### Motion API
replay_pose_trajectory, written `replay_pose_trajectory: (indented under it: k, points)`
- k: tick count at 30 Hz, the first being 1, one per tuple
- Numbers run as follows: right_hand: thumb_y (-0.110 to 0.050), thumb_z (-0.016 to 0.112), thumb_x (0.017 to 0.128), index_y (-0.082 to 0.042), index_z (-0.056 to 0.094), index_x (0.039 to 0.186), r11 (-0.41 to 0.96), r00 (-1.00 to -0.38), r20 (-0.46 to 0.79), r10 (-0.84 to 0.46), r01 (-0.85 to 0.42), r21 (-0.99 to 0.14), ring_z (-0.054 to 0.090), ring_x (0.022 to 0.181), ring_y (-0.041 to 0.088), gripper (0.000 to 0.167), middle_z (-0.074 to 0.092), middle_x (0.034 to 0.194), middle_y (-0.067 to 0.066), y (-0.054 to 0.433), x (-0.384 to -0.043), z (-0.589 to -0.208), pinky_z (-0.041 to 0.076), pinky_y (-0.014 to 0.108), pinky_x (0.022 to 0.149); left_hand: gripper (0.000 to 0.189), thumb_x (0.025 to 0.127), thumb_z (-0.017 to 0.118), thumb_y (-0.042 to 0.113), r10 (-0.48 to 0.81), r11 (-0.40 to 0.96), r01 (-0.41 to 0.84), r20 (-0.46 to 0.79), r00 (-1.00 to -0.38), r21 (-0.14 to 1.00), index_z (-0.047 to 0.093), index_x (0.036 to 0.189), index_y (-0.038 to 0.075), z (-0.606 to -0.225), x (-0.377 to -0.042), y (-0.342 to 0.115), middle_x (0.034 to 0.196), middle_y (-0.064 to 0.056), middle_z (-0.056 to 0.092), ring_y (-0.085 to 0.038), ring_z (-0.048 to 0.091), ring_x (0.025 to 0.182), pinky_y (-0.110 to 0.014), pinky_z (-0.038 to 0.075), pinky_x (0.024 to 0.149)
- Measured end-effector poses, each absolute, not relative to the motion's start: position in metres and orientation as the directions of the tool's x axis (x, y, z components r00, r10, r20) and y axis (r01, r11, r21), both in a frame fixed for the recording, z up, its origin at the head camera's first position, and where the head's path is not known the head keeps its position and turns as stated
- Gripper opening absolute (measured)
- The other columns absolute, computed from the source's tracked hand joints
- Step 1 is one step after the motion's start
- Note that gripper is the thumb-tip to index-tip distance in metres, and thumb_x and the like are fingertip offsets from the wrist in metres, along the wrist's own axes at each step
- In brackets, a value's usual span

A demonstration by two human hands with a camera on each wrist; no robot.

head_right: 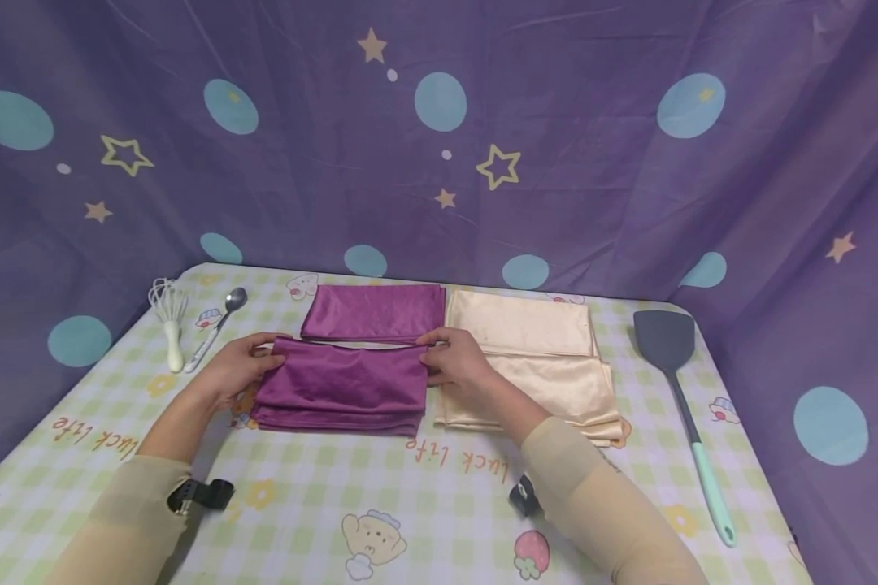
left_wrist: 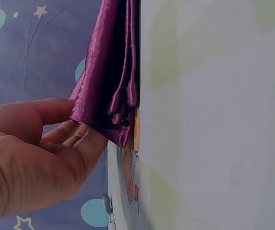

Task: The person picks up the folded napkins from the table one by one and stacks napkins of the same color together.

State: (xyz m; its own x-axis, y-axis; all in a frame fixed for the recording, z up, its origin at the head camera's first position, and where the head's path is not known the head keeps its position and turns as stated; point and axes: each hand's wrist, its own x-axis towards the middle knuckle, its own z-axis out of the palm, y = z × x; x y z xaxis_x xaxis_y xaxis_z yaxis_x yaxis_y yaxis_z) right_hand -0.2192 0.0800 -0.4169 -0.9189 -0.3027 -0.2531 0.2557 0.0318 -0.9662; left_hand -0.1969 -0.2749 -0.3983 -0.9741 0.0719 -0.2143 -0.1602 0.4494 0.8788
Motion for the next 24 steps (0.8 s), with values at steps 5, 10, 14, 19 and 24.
replay_pose_trajectory:
  k: [5,10,14,19,24]
  points:
    - [0.011,0.058,0.096,0.007,0.060,0.130,0.049,-0.911,-0.275,-0.308,0.273,-0.961,0.069,0.081,0.022,0.035,0.065,0.094,0.014,0.0796,-0.2181,-0.4161,0.062,0.043,0.074,0.053,0.101,0.057,0.005,0.078,0.437,-0.171,-0.226,-0.971,0.883,0.040,0.149,-0.007,-0.3986,-0.1958,-0.2744,0.125,-0.028,0.062,-0.013,0.065,0.085,-0.029,0.057,0.070]
    - [0.012,0.062,0.094,0.006,0.060,0.132,0.049,-0.901,-0.296,-0.316,0.296,-0.954,0.069,0.081,0.023,0.039,0.062,0.097,0.014,0.0793,-0.2171,-0.4146,0.062,0.040,0.073,0.054,0.101,0.058,0.005,0.071,0.441,-0.172,-0.225,-0.972,0.881,0.040,0.150,-0.007,-0.3979,-0.1943,-0.2737,0.124,-0.027,0.064,-0.013,0.065,0.085,-0.029,0.057,0.070]
    - [0.013,0.061,0.093,0.008,0.061,0.130,0.029,-0.900,-0.298,-0.317,0.305,-0.952,0.069,0.079,0.022,0.038,0.063,0.092,0.014,0.0795,-0.2186,-0.4145,0.062,0.038,0.072,0.054,0.100,0.059,0.006,0.074,0.452,-0.154,-0.209,-0.975,0.879,0.040,0.149,-0.007,-0.3982,-0.1943,-0.2753,0.120,-0.025,0.066,-0.012,0.065,0.082,-0.028,0.056,0.068]
    - [0.014,0.059,0.093,0.009,0.063,0.129,0.018,-0.908,-0.290,-0.302,0.299,-0.954,0.067,0.078,0.018,0.036,0.068,0.088,0.012,0.0798,-0.2207,-0.4152,0.061,0.036,0.071,0.054,0.101,0.060,0.005,0.075,0.415,-0.157,-0.206,-0.976,0.896,0.041,0.150,-0.005,-0.3964,-0.1938,-0.2763,0.102,-0.012,0.072,-0.008,0.062,0.070,-0.025,0.051,0.056]
    - [0.013,0.060,0.092,0.008,0.063,0.129,0.005,-0.916,-0.290,-0.278,0.300,-0.954,0.068,0.081,0.017,0.037,0.071,0.097,0.014,0.0819,-0.2205,-0.4171,0.061,0.034,0.073,0.053,0.101,0.060,0.005,0.068,0.393,-0.166,-0.209,-0.976,0.904,0.042,0.150,-0.002,-0.3963,-0.1935,-0.2762,0.099,-0.007,0.072,-0.010,0.065,0.071,-0.026,0.053,0.057]
